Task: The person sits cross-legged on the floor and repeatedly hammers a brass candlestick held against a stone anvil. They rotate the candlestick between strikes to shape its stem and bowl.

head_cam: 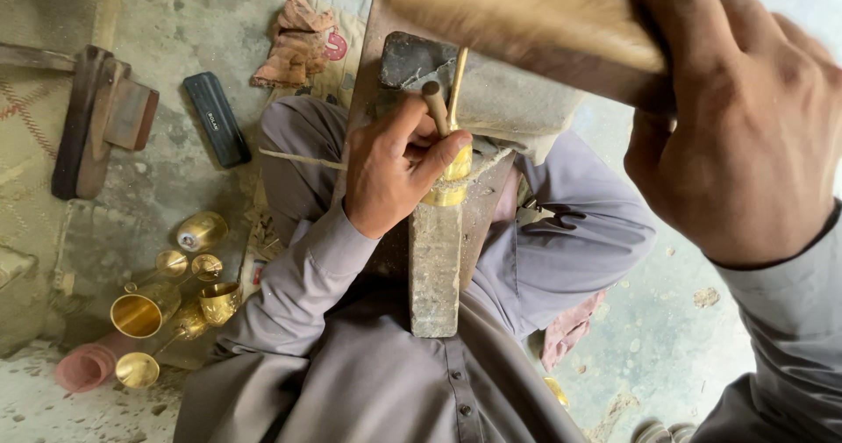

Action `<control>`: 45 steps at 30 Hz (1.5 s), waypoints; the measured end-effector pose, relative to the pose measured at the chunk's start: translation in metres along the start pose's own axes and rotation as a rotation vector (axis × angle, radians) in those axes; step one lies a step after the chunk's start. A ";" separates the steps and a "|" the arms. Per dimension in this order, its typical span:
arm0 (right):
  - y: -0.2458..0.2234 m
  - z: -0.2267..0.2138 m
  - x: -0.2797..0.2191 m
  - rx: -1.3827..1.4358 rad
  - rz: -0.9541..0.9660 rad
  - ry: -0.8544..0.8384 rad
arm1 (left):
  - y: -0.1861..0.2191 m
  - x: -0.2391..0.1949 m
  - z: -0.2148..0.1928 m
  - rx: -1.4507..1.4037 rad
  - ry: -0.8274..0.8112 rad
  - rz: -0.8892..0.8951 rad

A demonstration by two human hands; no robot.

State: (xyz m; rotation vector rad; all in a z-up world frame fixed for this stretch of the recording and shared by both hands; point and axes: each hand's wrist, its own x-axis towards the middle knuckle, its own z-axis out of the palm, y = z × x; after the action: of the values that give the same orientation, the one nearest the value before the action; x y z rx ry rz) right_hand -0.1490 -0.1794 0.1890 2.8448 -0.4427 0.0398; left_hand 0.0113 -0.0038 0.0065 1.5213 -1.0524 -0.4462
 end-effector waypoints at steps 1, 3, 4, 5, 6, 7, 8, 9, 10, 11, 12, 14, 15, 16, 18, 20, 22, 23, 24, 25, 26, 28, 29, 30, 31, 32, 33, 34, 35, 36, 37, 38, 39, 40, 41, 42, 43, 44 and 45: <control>0.000 0.002 0.000 0.003 0.003 -0.009 | 0.000 0.000 0.000 -0.009 -0.014 -0.008; 0.001 0.004 -0.003 0.006 -0.004 -0.007 | -0.002 -0.001 0.002 0.001 -0.027 0.005; 0.001 0.003 -0.007 0.006 -0.014 0.005 | -0.002 -0.002 0.003 0.021 -0.026 0.026; 0.001 0.004 -0.010 0.031 -0.002 0.006 | -0.003 -0.002 0.004 0.039 -0.028 0.049; 0.001 0.004 -0.013 0.054 0.006 0.012 | -0.005 -0.002 0.005 0.062 -0.033 0.056; 0.001 0.006 -0.015 0.102 0.035 0.008 | -0.007 0.000 0.005 0.084 -0.040 0.065; 0.002 0.007 -0.016 0.104 0.038 0.010 | -0.008 0.001 0.006 0.106 -0.046 0.074; 0.002 0.007 -0.018 0.107 0.041 0.010 | -0.009 0.001 0.005 0.087 -0.058 0.104; 0.003 0.007 -0.019 0.065 0.017 0.015 | -0.009 0.001 0.004 0.069 -0.070 0.134; 0.003 0.008 -0.020 0.079 0.028 0.003 | -0.009 0.001 0.004 0.050 -0.080 0.164; 0.003 0.008 -0.021 0.094 0.040 -0.009 | -0.009 0.002 0.003 0.050 -0.094 0.161; 0.003 0.006 -0.023 0.152 0.094 -0.054 | -0.009 0.006 0.002 0.048 -0.123 0.158; 0.002 0.006 -0.025 0.139 0.100 -0.069 | -0.008 0.009 0.002 0.067 -0.130 0.179; 0.001 0.005 -0.028 0.044 0.060 -0.069 | -0.007 0.011 0.002 0.085 -0.138 0.200; 0.000 0.006 -0.034 0.098 0.097 -0.071 | -0.004 0.013 0.001 0.106 -0.178 0.198; 0.001 0.008 -0.039 0.249 0.184 -0.074 | -0.001 0.016 -0.002 0.108 -0.238 0.161; 0.002 0.012 -0.045 0.120 0.134 -0.076 | 0.001 0.021 -0.002 0.121 -0.250 0.184; 0.003 0.014 -0.049 0.098 0.123 -0.080 | 0.001 0.023 -0.002 0.128 -0.258 0.195; 0.004 0.016 -0.053 0.077 0.112 -0.083 | 0.001 0.024 -0.002 0.119 -0.271 0.191; 0.007 0.017 -0.056 0.165 0.149 -0.089 | 0.001 0.025 -0.001 0.108 -0.284 0.188; 0.008 0.019 -0.061 0.176 0.162 -0.099 | 0.001 0.026 0.000 0.097 -0.297 0.185; 0.006 0.021 -0.070 0.124 0.161 -0.124 | -0.002 0.028 0.004 0.111 -0.290 0.222; 0.005 0.023 -0.075 0.059 0.148 -0.137 | -0.004 0.028 0.006 0.118 -0.286 0.242; 0.004 0.022 -0.082 0.083 0.155 -0.122 | -0.006 0.027 0.006 0.128 -0.284 0.223; 0.004 0.020 -0.087 0.108 0.160 -0.103 | -0.008 0.027 0.006 0.139 -0.279 0.206; 0.004 0.019 -0.092 0.169 0.195 -0.095 | -0.011 0.027 0.004 0.151 -0.274 0.189; 0.004 0.018 -0.097 0.229 0.232 -0.083 | -0.015 0.027 -0.001 0.057 -0.208 0.171; 0.003 0.021 -0.100 0.325 0.300 -0.082 | -0.019 0.026 -0.009 -0.038 -0.141 0.154; 0.004 0.023 -0.103 0.361 0.350 -0.112 | -0.023 0.023 -0.015 -0.137 -0.074 0.134; 0.003 0.024 -0.105 0.395 0.401 -0.140 | -0.025 0.018 -0.020 -0.135 -0.039 0.089; 0.005 0.027 -0.103 0.368 0.433 -0.191 | -0.026 0.013 -0.025 -0.134 -0.001 0.044; 0.004 0.027 -0.104 0.341 0.464 -0.242 | -0.028 0.009 -0.027 -0.132 0.036 0.000; 0.004 0.027 -0.101 0.359 0.466 -0.231 | -0.029 0.008 -0.027 -0.142 0.057 -0.016; 0.004 0.026 -0.097 0.377 0.468 -0.221 | -0.030 0.008 -0.025 -0.153 0.077 -0.032; 0.003 0.023 -0.093 0.398 0.469 -0.215 | -0.030 0.007 -0.023 -0.162 0.097 -0.053; 0.002 0.022 -0.088 0.424 0.467 -0.220 | -0.031 0.006 -0.020 -0.200 0.097 -0.076; 0.001 0.019 -0.084 0.448 0.469 -0.223 | -0.032 0.005 -0.018 -0.239 0.094 -0.097; 0.000 0.017 -0.078 0.473 0.472 -0.227 | -0.033 0.004 -0.015 -0.278 0.090 -0.117; -0.001 0.014 -0.073 0.498 0.476 -0.231 | -0.033 0.003 -0.014 -0.362 0.078 -0.134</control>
State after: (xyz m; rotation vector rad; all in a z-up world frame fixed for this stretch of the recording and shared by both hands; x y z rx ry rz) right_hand -0.2180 -0.1604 0.1699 3.1500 -1.3175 -0.1037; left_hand 0.0353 -0.0006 -0.0202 1.2769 -0.7629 -0.6299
